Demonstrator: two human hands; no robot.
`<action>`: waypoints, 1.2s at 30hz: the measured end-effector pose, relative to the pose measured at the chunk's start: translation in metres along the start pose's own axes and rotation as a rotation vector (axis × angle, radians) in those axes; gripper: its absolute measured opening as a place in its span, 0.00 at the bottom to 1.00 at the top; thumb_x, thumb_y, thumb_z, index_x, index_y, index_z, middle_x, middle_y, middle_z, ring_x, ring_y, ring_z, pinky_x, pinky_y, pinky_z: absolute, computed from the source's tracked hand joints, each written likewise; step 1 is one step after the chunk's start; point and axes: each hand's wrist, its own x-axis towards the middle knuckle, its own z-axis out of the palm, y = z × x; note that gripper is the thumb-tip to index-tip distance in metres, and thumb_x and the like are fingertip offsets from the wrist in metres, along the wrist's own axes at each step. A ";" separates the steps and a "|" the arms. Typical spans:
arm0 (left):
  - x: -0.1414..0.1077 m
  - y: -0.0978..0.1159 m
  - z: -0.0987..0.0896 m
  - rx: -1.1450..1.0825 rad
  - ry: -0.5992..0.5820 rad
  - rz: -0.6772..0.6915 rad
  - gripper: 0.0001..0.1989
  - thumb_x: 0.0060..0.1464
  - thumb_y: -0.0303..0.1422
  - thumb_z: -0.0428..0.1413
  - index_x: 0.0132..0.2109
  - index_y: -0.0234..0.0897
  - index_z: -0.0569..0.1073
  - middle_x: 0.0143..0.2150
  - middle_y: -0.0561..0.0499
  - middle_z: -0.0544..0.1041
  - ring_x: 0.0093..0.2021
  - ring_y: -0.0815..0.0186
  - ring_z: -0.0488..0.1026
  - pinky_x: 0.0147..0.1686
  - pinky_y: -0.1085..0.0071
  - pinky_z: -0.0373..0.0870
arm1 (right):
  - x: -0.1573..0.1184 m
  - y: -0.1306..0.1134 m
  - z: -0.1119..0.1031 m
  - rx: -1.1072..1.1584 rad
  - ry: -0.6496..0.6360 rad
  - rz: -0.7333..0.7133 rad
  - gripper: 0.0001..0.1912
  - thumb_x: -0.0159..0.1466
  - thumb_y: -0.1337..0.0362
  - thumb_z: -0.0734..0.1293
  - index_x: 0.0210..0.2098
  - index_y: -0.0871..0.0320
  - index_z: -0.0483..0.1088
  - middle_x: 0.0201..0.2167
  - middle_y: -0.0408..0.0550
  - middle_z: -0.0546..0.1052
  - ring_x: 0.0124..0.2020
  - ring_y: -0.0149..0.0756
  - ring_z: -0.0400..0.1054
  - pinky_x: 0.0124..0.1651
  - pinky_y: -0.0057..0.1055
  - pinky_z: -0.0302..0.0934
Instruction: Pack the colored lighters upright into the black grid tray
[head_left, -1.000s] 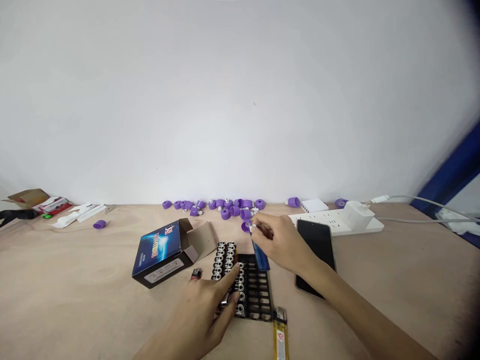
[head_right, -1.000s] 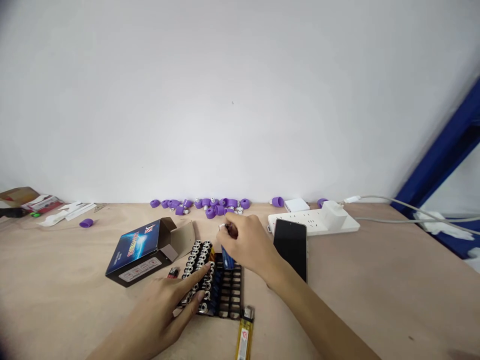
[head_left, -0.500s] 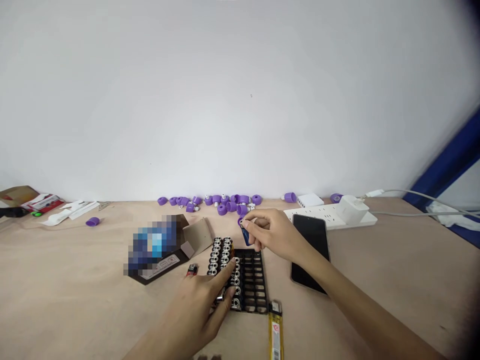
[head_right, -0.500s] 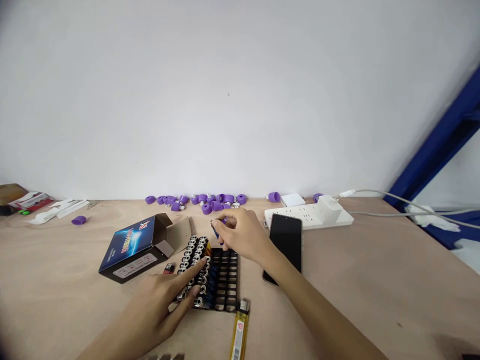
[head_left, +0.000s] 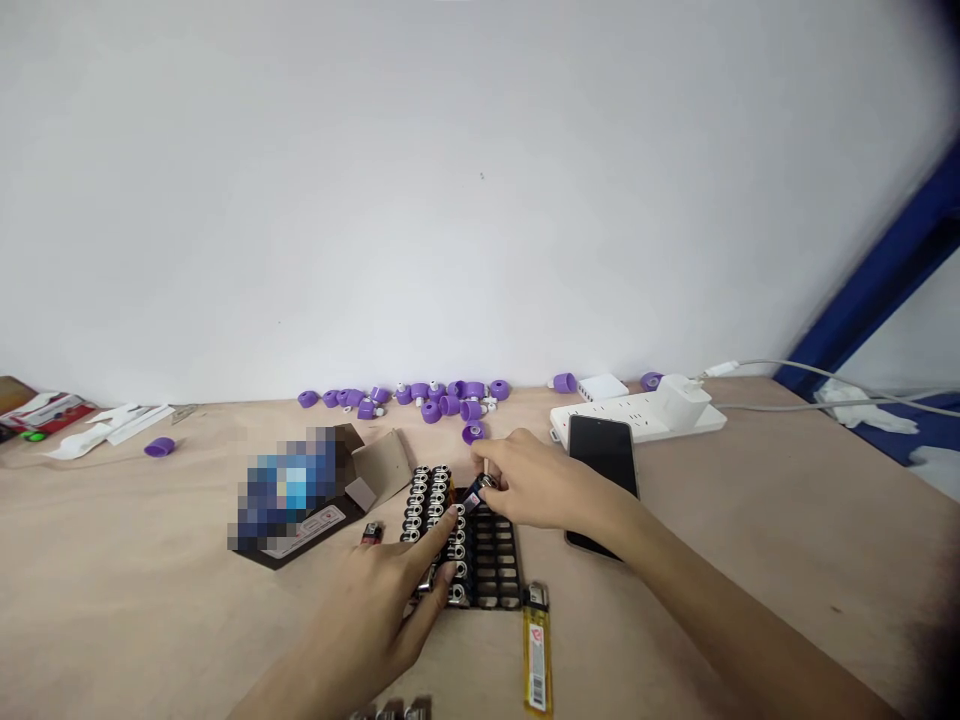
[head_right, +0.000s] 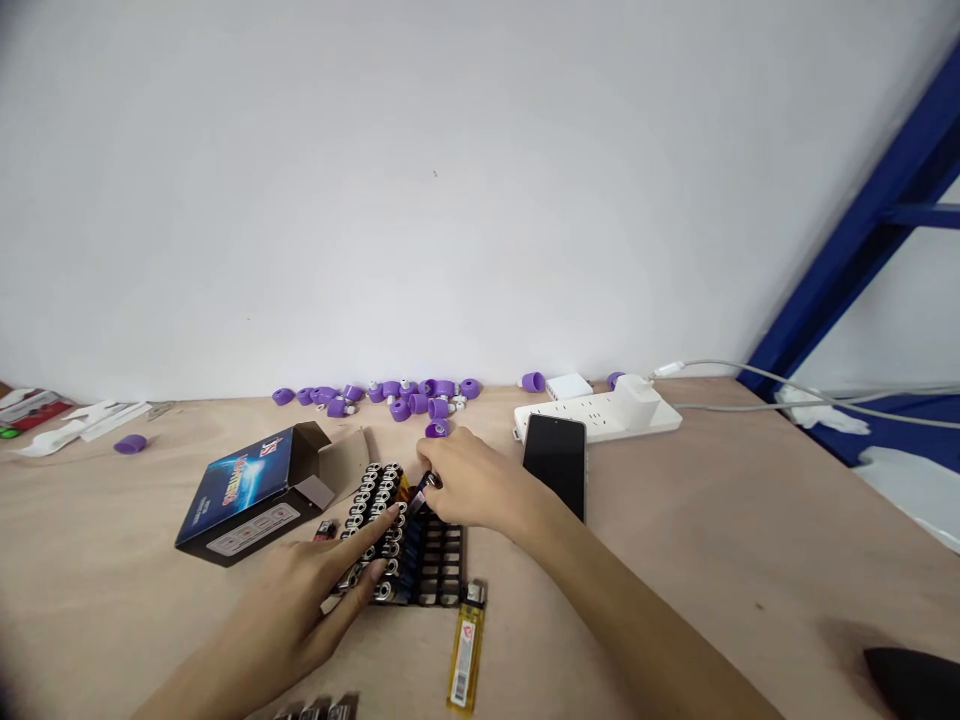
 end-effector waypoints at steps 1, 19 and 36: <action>0.000 0.000 0.000 0.007 0.002 0.001 0.22 0.68 0.35 0.42 0.64 0.34 0.63 0.25 0.52 0.78 0.21 0.62 0.75 0.22 0.70 0.62 | 0.000 -0.001 0.000 -0.005 -0.004 -0.022 0.07 0.59 0.71 0.64 0.36 0.58 0.72 0.26 0.45 0.70 0.24 0.30 0.60 0.26 0.26 0.49; 0.003 0.003 -0.002 0.052 0.020 0.021 0.21 0.67 0.33 0.42 0.62 0.32 0.64 0.24 0.52 0.78 0.21 0.62 0.75 0.21 0.69 0.64 | 0.009 -0.001 0.022 -0.010 0.100 -0.125 0.05 0.65 0.70 0.65 0.38 0.60 0.73 0.32 0.50 0.77 0.29 0.33 0.70 0.27 0.25 0.51; 0.001 0.002 0.000 0.056 0.020 0.002 0.20 0.67 0.34 0.42 0.62 0.34 0.64 0.23 0.53 0.77 0.21 0.62 0.75 0.22 0.70 0.63 | 0.010 0.000 0.024 0.028 0.090 -0.189 0.02 0.64 0.69 0.68 0.37 0.59 0.73 0.33 0.49 0.79 0.31 0.34 0.70 0.31 0.26 0.54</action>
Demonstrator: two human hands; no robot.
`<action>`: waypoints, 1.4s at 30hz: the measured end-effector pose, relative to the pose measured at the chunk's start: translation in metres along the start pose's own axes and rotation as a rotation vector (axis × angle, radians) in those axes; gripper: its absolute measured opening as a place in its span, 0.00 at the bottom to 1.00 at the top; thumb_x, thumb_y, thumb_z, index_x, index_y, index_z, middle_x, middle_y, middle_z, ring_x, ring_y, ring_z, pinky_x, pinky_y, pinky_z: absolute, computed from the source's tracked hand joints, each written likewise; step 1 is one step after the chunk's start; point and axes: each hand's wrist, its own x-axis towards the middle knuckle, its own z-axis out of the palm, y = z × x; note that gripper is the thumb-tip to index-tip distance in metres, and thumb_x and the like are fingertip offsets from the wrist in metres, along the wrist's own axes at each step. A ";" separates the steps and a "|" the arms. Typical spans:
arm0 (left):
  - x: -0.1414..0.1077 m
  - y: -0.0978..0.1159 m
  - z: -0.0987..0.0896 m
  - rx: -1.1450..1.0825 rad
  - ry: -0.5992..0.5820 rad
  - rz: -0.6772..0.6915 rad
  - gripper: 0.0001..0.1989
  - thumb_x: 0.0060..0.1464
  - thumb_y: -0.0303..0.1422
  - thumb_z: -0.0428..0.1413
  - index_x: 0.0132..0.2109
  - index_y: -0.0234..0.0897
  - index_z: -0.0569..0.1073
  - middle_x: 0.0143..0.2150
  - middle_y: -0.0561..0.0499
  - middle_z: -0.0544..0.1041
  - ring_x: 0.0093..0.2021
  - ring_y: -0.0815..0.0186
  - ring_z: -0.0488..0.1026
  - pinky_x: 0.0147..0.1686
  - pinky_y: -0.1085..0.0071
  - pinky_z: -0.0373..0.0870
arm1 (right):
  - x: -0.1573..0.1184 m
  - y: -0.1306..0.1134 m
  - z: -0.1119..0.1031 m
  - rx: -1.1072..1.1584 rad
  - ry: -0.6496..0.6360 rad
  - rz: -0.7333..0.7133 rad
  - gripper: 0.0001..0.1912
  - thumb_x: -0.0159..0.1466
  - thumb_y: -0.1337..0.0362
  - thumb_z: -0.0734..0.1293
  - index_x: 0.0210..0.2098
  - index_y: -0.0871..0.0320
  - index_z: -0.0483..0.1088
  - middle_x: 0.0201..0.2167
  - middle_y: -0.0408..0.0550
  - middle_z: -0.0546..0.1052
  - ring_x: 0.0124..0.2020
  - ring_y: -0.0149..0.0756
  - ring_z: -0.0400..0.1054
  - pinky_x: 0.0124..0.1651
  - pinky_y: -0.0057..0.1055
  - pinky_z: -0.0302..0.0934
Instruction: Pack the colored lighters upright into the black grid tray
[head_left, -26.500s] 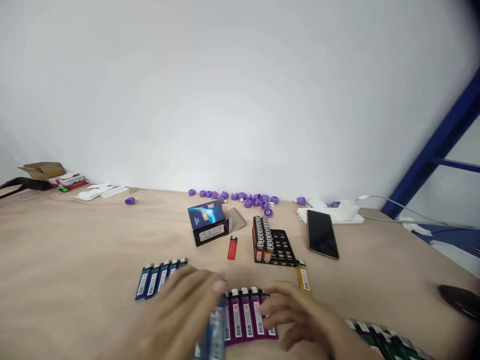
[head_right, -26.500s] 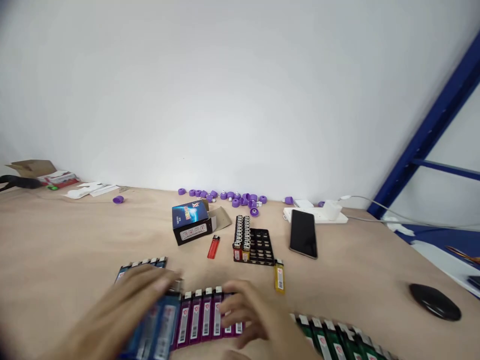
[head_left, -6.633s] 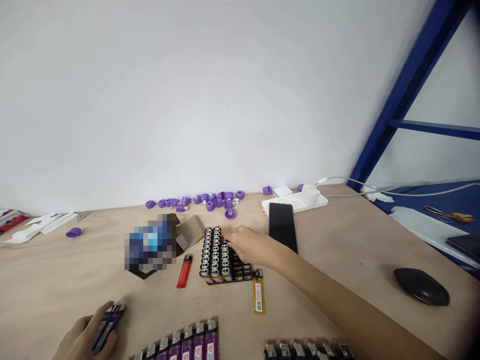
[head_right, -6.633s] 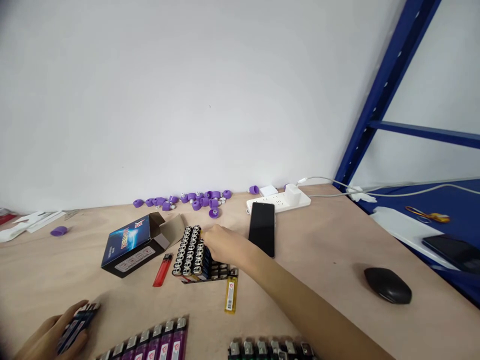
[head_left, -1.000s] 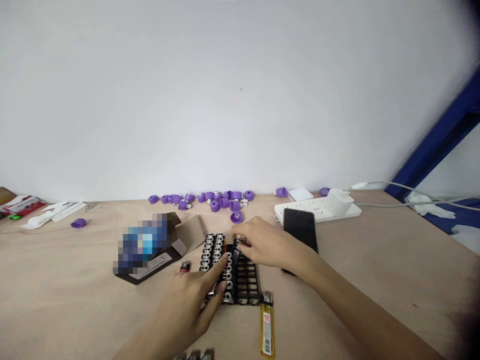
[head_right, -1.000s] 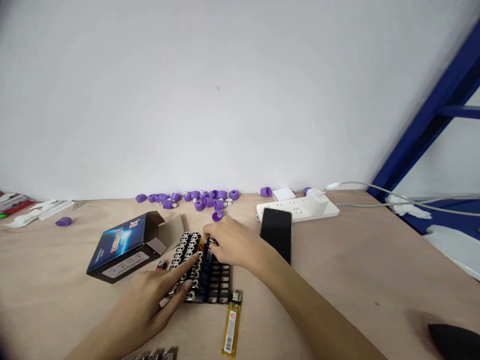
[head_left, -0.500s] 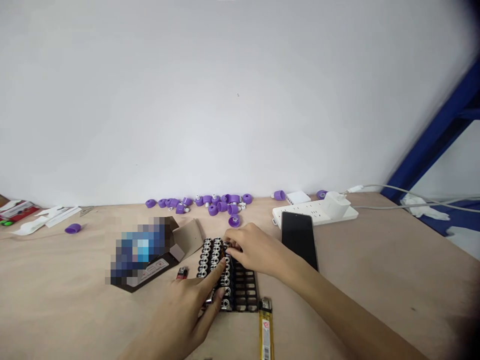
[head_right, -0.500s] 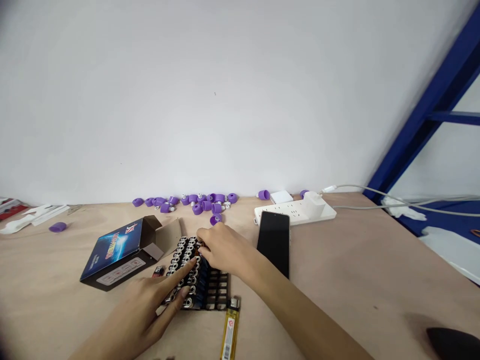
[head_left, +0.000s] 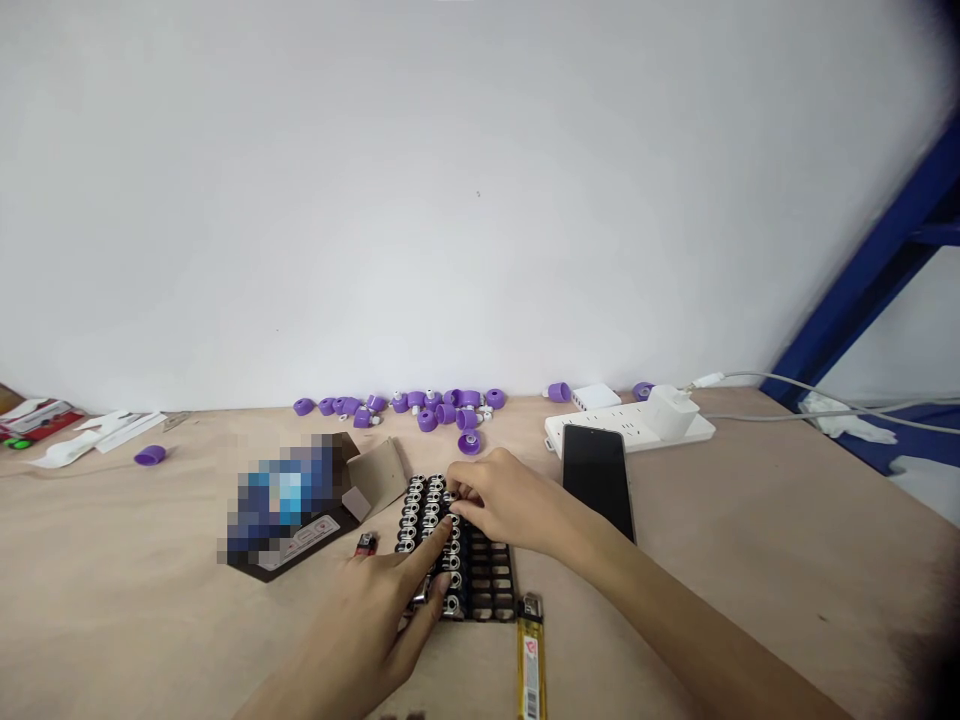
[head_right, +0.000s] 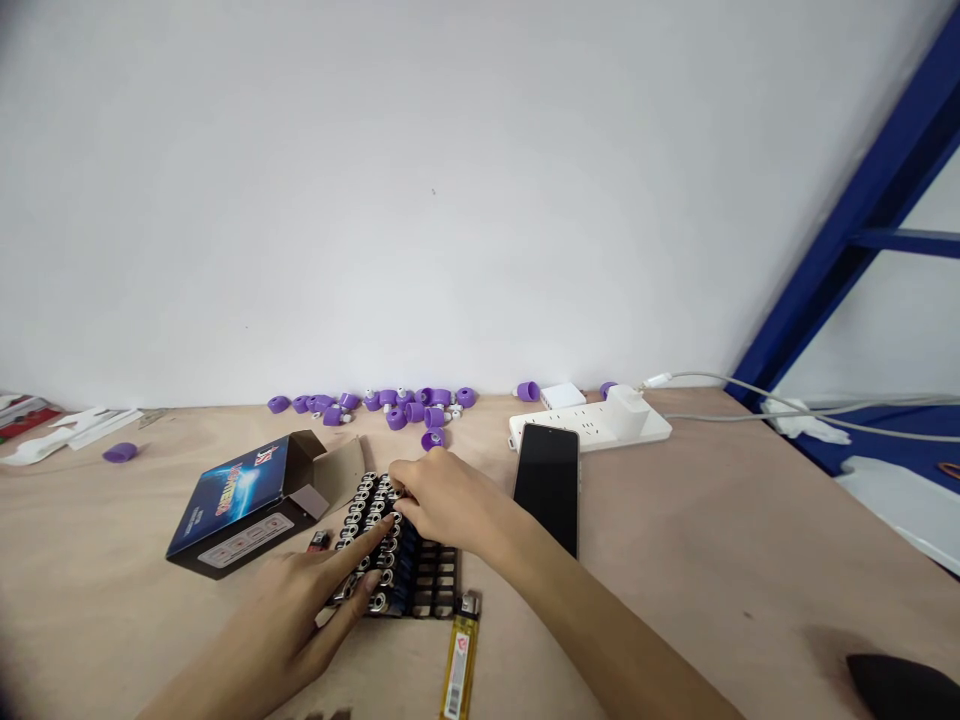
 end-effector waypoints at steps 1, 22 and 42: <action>0.000 0.000 0.001 0.001 0.009 0.009 0.20 0.67 0.34 0.43 0.63 0.34 0.63 0.24 0.53 0.78 0.21 0.62 0.75 0.22 0.70 0.63 | 0.000 0.000 -0.001 0.004 -0.001 0.004 0.02 0.63 0.69 0.68 0.37 0.59 0.73 0.32 0.48 0.79 0.31 0.34 0.70 0.30 0.26 0.54; 0.003 0.001 -0.002 -0.015 -0.029 0.003 0.21 0.67 0.33 0.42 0.63 0.33 0.64 0.24 0.52 0.79 0.21 0.61 0.75 0.21 0.69 0.62 | 0.000 -0.002 -0.006 0.014 -0.023 0.032 0.02 0.62 0.70 0.68 0.34 0.59 0.73 0.31 0.47 0.77 0.28 0.32 0.68 0.28 0.25 0.52; 0.003 0.001 -0.010 -0.279 -0.011 -0.212 0.20 0.63 0.32 0.46 0.59 0.34 0.68 0.24 0.53 0.77 0.20 0.63 0.73 0.22 0.70 0.63 | -0.015 -0.033 -0.038 0.095 -0.019 0.039 0.08 0.63 0.72 0.65 0.40 0.57 0.74 0.31 0.46 0.76 0.29 0.32 0.68 0.31 0.27 0.57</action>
